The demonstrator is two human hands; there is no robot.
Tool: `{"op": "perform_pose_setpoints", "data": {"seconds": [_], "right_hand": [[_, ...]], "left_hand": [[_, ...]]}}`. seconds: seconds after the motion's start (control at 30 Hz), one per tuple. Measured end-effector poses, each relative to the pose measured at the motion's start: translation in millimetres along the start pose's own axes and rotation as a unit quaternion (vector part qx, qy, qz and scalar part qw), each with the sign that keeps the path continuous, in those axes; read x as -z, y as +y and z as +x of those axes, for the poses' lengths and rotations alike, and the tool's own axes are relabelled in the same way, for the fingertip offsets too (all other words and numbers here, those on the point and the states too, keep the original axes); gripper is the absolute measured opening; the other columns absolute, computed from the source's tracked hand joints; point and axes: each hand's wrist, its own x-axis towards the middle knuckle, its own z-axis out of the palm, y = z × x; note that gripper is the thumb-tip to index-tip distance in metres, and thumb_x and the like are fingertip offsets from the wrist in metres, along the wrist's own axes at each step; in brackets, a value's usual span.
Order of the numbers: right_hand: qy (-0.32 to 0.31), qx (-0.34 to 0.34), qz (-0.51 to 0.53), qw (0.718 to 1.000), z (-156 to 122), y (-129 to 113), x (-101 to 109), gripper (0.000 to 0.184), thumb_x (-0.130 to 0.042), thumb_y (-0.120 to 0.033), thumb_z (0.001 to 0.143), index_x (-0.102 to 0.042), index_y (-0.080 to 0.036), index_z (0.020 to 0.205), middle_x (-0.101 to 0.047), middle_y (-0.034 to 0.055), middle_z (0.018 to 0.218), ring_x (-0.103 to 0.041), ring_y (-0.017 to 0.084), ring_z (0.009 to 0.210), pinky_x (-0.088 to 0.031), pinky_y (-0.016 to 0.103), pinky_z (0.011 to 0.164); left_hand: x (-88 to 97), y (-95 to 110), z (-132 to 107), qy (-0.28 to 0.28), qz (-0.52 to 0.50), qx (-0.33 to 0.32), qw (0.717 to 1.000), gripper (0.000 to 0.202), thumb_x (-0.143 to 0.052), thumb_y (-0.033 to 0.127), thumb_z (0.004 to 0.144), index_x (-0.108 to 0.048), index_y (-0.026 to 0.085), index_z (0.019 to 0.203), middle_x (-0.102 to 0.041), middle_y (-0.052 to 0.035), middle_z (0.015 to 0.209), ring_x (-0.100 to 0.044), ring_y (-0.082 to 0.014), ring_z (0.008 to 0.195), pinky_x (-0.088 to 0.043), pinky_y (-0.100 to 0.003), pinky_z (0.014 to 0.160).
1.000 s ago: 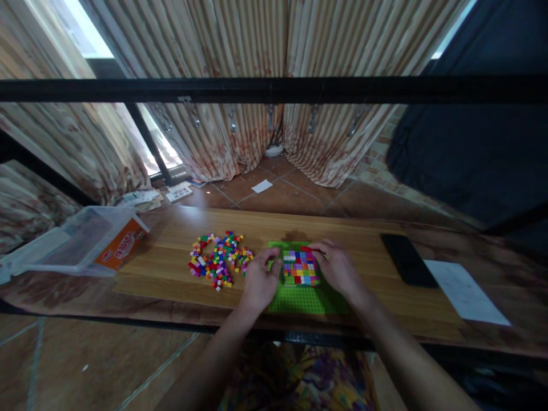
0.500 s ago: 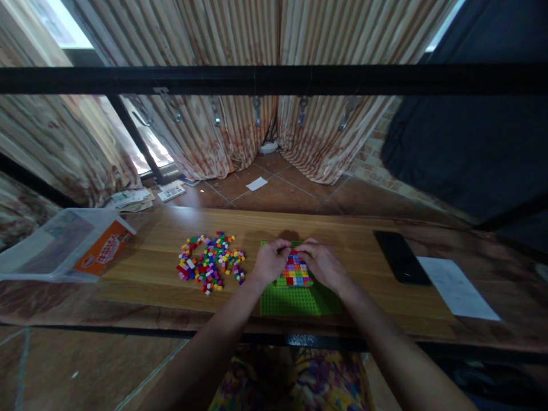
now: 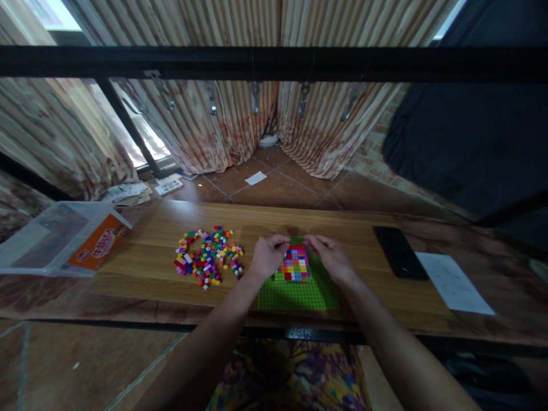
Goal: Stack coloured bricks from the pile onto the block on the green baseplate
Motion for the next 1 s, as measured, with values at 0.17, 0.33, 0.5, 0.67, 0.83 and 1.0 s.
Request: {"op": "perform_pose_setpoints", "data": {"seconds": [0.17,0.33,0.5,0.67,0.83,1.0], "right_hand": [[-0.035,-0.012,-0.007,0.999,-4,-1,-3,0.039,-0.066,-0.055,0.072,-0.075,-0.019,0.085,-0.075,0.0044,0.084,-0.067,0.019,0.078,-0.05,0.034,0.077],[-0.039,-0.022,0.0,0.999,-5,-5,-5,0.034,-0.07,-0.05,0.068,-0.075,-0.019,0.081,-0.075,0.0039,0.081,-0.065,0.018,0.075,-0.05,0.034,0.078],[-0.031,-0.014,0.006,0.999,-4,-3,-6,0.032,-0.071,-0.049,0.066,-0.074,-0.019,0.078,-0.074,0.0032,0.079,-0.065,0.018,0.074,-0.049,0.034,0.078],[-0.025,-0.011,-0.005,1.0,-4,-2,-7,0.032,-0.072,-0.051,0.065,-0.074,-0.021,0.077,-0.075,0.0035,0.08,-0.066,0.019,0.075,-0.05,0.035,0.078],[-0.018,-0.015,-0.014,1.0,-3,-2,-7,0.033,-0.073,-0.051,0.063,-0.075,-0.02,0.075,-0.075,0.004,0.078,-0.066,0.02,0.074,-0.05,0.036,0.077],[-0.013,-0.018,-0.019,1.0,-2,-1,-8,0.03,-0.072,-0.048,0.063,-0.075,-0.02,0.075,-0.075,0.0037,0.077,-0.066,0.019,0.073,-0.05,0.035,0.076]], "left_hand": [[0.4,-2,3,-0.011,-0.027,0.018,0.999,0.013,-0.062,0.016,0.075,-0.072,0.017,0.083,-0.075,-0.0042,0.086,-0.069,-0.0156,0.082,-0.055,-0.032,0.084],[1.8,0,5,-0.024,-0.037,0.029,0.999,0.014,-0.064,0.016,0.073,-0.072,0.016,0.084,-0.075,-0.0045,0.087,-0.069,-0.0149,0.08,-0.055,-0.03,0.083],[3.5,1,6,-0.026,-0.015,0.026,0.999,0.012,-0.064,0.016,0.072,-0.072,0.017,0.081,-0.075,-0.0034,0.085,-0.069,-0.0147,0.08,-0.055,-0.03,0.084],[4.8,7,6,-0.035,0.008,0.029,0.999,0.012,-0.063,0.014,0.072,-0.072,0.017,0.079,-0.075,-0.0028,0.083,-0.069,-0.0145,0.079,-0.056,-0.029,0.082],[3.7,11,5,-0.028,0.036,0.033,0.998,0.014,-0.061,0.011,0.072,-0.072,0.018,0.076,-0.074,-0.0009,0.079,-0.069,-0.0137,0.077,-0.056,-0.028,0.079],[1.7,10,8,-0.015,0.047,0.039,0.998,0.014,-0.061,0.009,0.071,-0.072,0.018,0.074,-0.074,-0.0014,0.078,-0.069,-0.0135,0.075,-0.056,-0.026,0.077]]}}
